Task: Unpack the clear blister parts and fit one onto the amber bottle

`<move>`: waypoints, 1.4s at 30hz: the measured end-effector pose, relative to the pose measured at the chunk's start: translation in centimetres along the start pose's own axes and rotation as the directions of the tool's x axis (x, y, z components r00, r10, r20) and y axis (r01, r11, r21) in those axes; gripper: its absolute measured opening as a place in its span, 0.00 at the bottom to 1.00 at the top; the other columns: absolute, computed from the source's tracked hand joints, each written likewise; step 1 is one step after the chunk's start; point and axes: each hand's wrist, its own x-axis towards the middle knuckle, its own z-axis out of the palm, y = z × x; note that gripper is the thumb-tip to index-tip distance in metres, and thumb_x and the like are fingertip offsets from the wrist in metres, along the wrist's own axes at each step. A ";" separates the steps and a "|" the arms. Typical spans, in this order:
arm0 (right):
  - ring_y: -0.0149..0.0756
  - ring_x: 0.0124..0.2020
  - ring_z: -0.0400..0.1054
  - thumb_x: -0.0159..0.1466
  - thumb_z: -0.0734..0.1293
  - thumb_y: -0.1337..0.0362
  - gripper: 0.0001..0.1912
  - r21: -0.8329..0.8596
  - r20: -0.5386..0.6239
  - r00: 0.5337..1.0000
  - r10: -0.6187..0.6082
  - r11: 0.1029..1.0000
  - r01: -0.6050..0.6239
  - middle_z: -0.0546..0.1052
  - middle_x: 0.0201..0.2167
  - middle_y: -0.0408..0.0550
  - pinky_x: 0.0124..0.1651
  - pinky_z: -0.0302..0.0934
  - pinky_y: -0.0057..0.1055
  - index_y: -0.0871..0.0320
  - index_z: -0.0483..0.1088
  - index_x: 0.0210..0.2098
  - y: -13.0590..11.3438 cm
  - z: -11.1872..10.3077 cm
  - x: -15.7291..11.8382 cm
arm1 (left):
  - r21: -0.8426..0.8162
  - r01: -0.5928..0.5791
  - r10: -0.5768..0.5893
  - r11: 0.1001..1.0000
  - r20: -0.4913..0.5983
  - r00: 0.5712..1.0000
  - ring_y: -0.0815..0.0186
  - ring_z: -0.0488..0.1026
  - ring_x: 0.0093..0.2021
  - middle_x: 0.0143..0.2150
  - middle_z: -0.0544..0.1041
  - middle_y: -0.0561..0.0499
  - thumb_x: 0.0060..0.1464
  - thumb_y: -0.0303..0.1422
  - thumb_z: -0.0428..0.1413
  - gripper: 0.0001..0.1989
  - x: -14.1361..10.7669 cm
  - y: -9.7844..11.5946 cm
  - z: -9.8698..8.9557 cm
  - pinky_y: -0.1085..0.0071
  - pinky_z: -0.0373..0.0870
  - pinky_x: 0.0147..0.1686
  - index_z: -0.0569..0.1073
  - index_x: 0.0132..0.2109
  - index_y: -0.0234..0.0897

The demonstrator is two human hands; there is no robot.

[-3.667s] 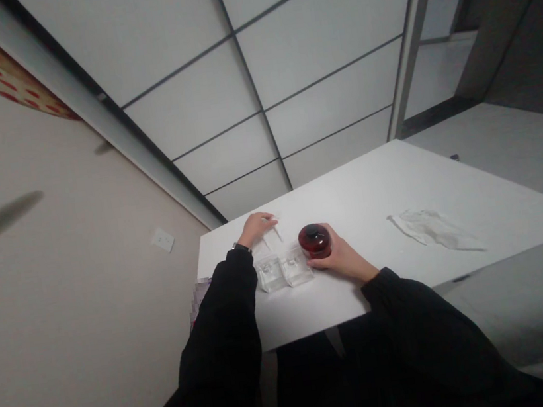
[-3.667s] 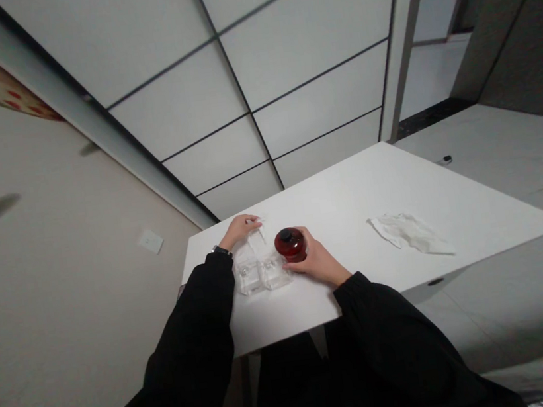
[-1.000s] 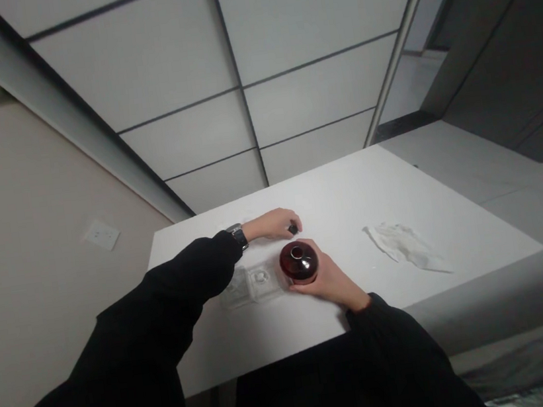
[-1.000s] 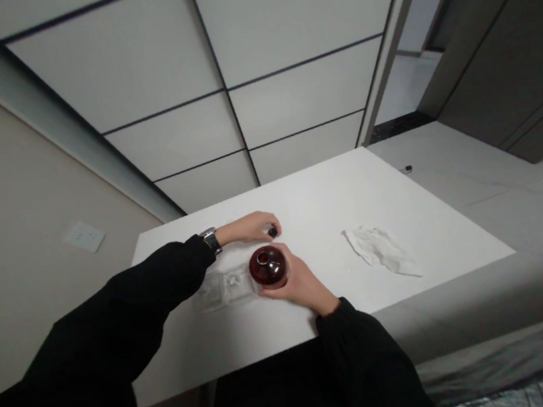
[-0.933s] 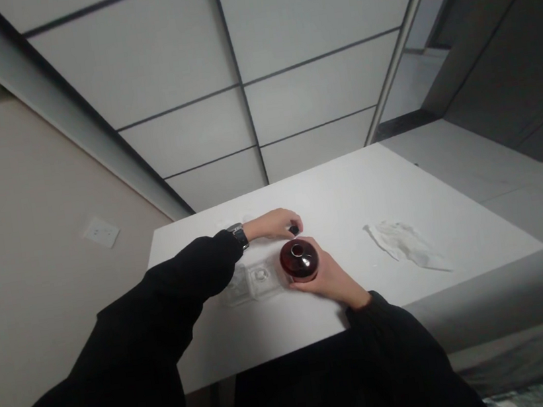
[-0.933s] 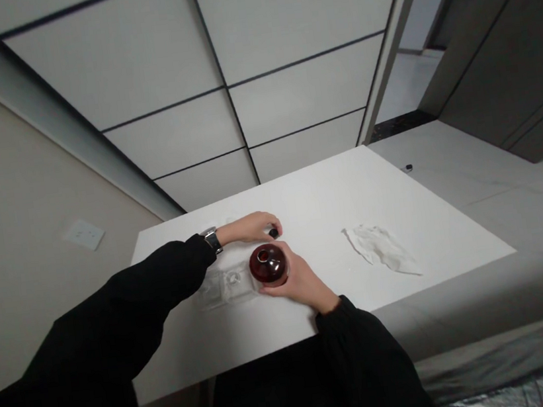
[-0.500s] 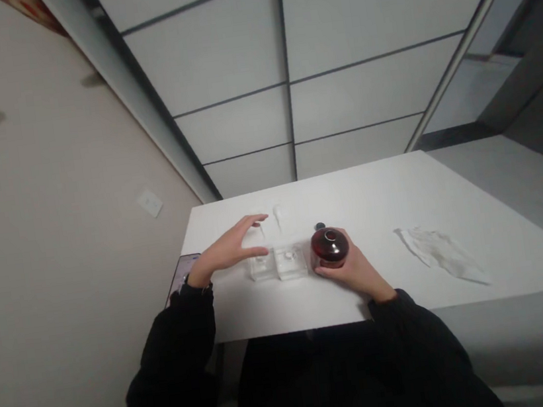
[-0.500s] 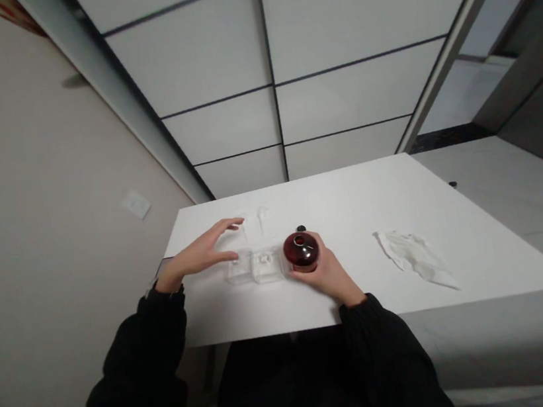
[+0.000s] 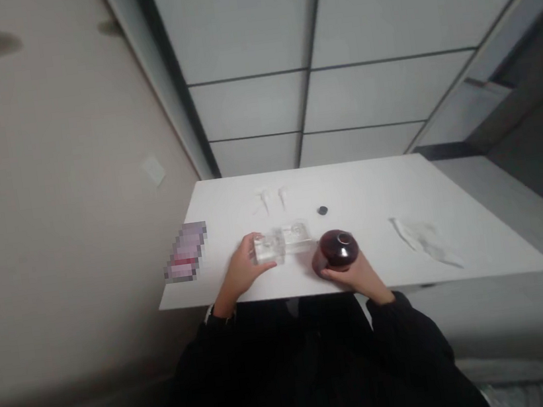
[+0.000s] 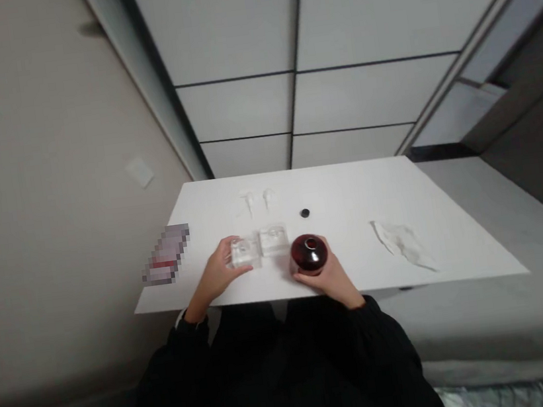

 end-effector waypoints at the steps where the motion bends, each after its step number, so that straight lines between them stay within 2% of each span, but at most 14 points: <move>1: 0.56 0.60 0.74 0.52 0.83 0.52 0.43 0.007 -0.010 1.000 0.003 1.000 -0.003 0.78 0.59 0.60 0.68 0.64 0.56 0.56 0.66 0.61 -0.6 0.6 -0.1 | -0.017 0.011 -0.010 1.000 0.010 1.000 0.49 0.75 0.65 0.65 0.74 0.39 0.46 0.39 0.73 0.37 -0.2 0.1 -0.2 0.48 0.72 0.66 0.67 0.60 0.41; 5: 0.53 0.60 0.75 0.49 0.84 0.54 0.45 0.057 0.012 1.000 -0.014 0.998 0.014 0.79 0.57 0.55 0.68 0.64 0.50 0.55 0.66 0.61 -2.3 2.3 0.5 | 0.012 0.019 -0.019 1.000 0.027 0.999 0.48 0.76 0.65 0.66 0.75 0.39 0.45 0.43 0.72 0.38 -0.4 1.3 -1.2 0.50 0.77 0.62 0.67 0.60 0.41; 10: 0.53 0.60 0.75 0.50 0.83 0.54 0.45 0.095 0.031 0.999 -0.027 0.995 0.024 0.78 0.58 0.56 0.67 0.65 0.50 0.55 0.65 0.62 -2.6 3.3 0.7 | 0.040 0.013 -0.015 0.999 0.040 0.999 0.45 0.76 0.66 0.65 0.76 0.39 0.45 0.44 0.73 0.39 -1.4 4.2 -2.2 0.52 0.82 0.56 0.67 0.60 0.41; 13: 0.53 0.60 0.75 0.50 0.83 0.54 0.45 0.109 0.067 0.997 -0.036 0.994 0.029 0.78 0.58 0.57 0.67 0.65 0.50 0.55 0.64 0.62 -2.3 3.3 0.5 | 0.056 -0.009 0.007 0.998 0.037 0.999 0.44 0.75 0.67 0.66 0.75 0.38 0.43 0.44 0.74 0.41 -2.0 6.2 -2.8 0.51 0.83 0.55 0.68 0.61 0.41; 18: 0.54 0.62 0.74 0.51 0.84 0.54 0.48 0.114 0.086 0.996 -0.017 0.993 0.008 0.75 0.59 0.58 0.67 0.66 0.50 0.54 0.58 0.62 -1.8 3.1 0.2 | 0.161 -0.088 0.072 0.983 0.106 0.992 0.44 0.76 0.66 0.63 0.78 0.39 0.45 0.44 0.75 0.41 -2.3 9.3 -3.7 0.52 0.84 0.53 0.70 0.63 0.41; 23: 0.53 0.57 0.76 0.52 0.83 0.50 0.44 0.116 0.123 0.992 0.030 0.992 -0.045 0.76 0.57 0.56 0.62 0.70 0.50 0.53 0.59 0.59 -1.8 2.9 -0.2 | 0.274 -0.194 0.151 0.942 0.168 0.974 0.48 0.76 0.64 0.65 0.77 0.41 0.47 0.45 0.74 0.41 -1.7 11.5 -4.2 0.54 0.86 0.52 0.71 0.65 0.44; 29: 0.56 0.60 0.74 0.52 0.84 0.49 0.45 0.086 0.117 0.993 0.016 0.996 -0.026 0.75 0.58 0.56 0.64 0.68 0.51 0.53 0.61 0.60 -1.9 3.0 0.0 | 0.387 -0.287 0.200 0.876 0.248 0.948 0.50 0.77 0.63 0.65 0.77 0.45 0.51 0.44 0.72 0.39 -0.4 12.7 -4.5 0.55 0.86 0.52 0.70 0.68 0.47; 33: 0.57 0.62 0.73 0.52 0.84 0.48 0.48 0.085 0.125 0.992 0.007 0.996 -0.018 0.74 0.60 0.58 0.66 0.66 0.52 0.54 0.60 0.63 -1.7 3.1 0.0 | 0.441 -0.338 0.231 0.831 0.280 0.932 0.50 0.76 0.64 0.66 0.76 0.45 0.51 0.42 0.72 0.40 0.2 13.2 -4.3 0.54 0.83 0.56 0.68 0.68 0.48; 38: 0.58 0.62 0.73 0.53 0.83 0.46 0.49 0.105 0.147 0.988 0.039 0.993 -0.055 0.74 0.60 0.59 0.65 0.67 0.54 0.54 0.60 0.65 -1.6 3.1 -0.1 | 0.477 -0.317 0.198 0.820 0.284 0.938 0.49 0.78 0.62 0.64 0.78 0.43 0.48 0.40 0.74 0.41 0.6 13.6 -3.9 0.52 0.81 0.58 0.68 0.67 0.44; 42: 0.60 0.64 0.71 0.52 0.83 0.44 0.51 0.104 0.135 0.991 0.015 0.994 -0.029 0.74 0.60 0.59 0.67 0.66 0.56 0.54 0.60 0.66 -1.4 3.2 -0.1 | 0.505 -0.342 0.205 0.792 0.307 0.929 0.48 0.78 0.62 0.64 0.78 0.42 0.49 0.42 0.73 0.39 0.9 14.0 -3.8 0.50 0.79 0.59 0.70 0.65 0.42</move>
